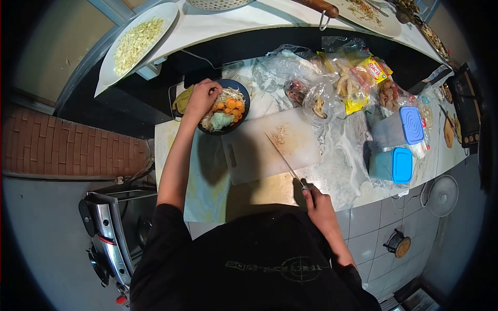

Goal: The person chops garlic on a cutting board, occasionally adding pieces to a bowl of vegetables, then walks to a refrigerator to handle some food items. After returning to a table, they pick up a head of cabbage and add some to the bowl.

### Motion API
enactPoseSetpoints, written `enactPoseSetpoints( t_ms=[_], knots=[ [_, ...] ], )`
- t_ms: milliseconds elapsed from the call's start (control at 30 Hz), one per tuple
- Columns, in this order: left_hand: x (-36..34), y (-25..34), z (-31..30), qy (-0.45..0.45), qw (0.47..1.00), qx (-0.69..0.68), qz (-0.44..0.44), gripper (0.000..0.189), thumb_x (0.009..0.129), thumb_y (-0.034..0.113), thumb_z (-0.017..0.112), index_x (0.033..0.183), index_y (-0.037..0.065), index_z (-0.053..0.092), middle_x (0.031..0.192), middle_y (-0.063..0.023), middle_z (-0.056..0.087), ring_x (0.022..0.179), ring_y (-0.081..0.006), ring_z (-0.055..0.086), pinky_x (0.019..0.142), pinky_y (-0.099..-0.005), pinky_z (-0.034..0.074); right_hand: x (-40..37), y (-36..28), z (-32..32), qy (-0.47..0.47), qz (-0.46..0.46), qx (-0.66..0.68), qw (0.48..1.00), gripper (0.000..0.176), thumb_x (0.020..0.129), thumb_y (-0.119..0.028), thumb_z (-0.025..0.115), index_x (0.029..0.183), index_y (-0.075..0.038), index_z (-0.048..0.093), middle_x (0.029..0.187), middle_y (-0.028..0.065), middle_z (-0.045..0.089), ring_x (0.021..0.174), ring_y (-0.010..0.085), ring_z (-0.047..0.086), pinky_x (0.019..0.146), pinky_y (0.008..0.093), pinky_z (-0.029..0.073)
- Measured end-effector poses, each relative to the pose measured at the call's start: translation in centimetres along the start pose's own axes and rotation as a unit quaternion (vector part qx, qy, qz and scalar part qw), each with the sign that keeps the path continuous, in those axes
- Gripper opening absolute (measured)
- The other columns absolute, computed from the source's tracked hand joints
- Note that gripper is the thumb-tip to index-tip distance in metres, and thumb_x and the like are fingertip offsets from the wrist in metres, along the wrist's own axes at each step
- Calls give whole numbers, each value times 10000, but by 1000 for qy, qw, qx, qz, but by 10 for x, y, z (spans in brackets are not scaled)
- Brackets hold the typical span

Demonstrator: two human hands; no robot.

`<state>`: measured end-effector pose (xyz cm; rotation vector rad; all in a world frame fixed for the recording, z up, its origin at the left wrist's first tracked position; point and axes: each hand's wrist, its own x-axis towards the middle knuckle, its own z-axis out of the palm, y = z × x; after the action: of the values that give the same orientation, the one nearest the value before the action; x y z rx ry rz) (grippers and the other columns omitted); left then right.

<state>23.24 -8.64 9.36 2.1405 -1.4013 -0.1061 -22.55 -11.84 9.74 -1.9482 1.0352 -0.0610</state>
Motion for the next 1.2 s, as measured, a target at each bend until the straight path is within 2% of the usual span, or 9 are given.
enactPoseSetpoints(
  t_ms=[100,167,267,333,533,800,1100,1167,1200],
  knots=[
    [-6,8,-7,44,998,-50,16,73,829,82,683,878,45,722,851,-103,665,732,-237,641,660,-346,499,-1,1,4,6,-13,4,1000,285,997,-251,543,939,25,587,633,273,589,661,476,606,568,522,451],
    [-15,21,-11,72,994,-76,-30,44,833,70,688,862,45,710,843,-77,663,705,-186,617,626,-310,469,-2,1,4,14,-21,9,1000,285,998,-251,541,940,24,587,632,271,589,658,476,605,567,522,449],
    [-48,53,-3,136,984,-107,-29,39,827,52,693,866,47,694,830,-68,656,701,-175,601,615,-275,443,-4,1,2,-3,11,14,1000,286,1000,-251,536,944,25,585,631,274,583,654,475,604,559,520,439],
    [-83,72,23,183,972,-144,-3,51,819,37,700,864,46,677,845,-79,661,726,-199,614,649,-303,467,-6,6,3,7,13,28,1000,290,1002,-255,533,946,25,582,622,274,572,641,474,598,545,507,432],
    [-180,114,108,141,968,-145,-149,75,819,16,684,869,37,633,866,-112,614,791,-276,614,758,-397,496,-17,13,8,-14,24,46,999,310,1013,-268,519,948,30,575,613,270,560,626,476,584,534,488,422],
    [-197,109,126,166,978,-113,-53,111,799,31,692,863,66,609,867,-99,594,859,-306,591,774,-419,468,-24,10,13,-55,16,14,998,312,1022,-258,502,944,37,570,635,281,562,643,490,573,546,494,419],
    [-198,114,125,146,981,-81,-100,133,809,78,718,921,79,646,943,-78,603,905,-291,599,818,-390,476,-16,1,14,-47,-17,0,999,312,1021,-247,504,915,36,580,661,292,566,670,496,568,562,510,416],
    [-197,116,125,151,981,-75,-97,150,811,100,724,940,84,648,957,-72,598,909,-288,593,827,-399,475,-17,0,15,-53,-2,-9,999,344,1036,-255,481,892,43,574,652,245,557,572,410,516,565,421,421],
    [-196,117,124,155,981,-68,-93,168,814,122,729,959,89,650,971,-66,592,913,-285,586,835,-408,474,-17,-1,15,-53,-2,-9,999,344,1036,-255,481,892,43,574,652,245,557,572,410,516,565,421,421]
  ],
)
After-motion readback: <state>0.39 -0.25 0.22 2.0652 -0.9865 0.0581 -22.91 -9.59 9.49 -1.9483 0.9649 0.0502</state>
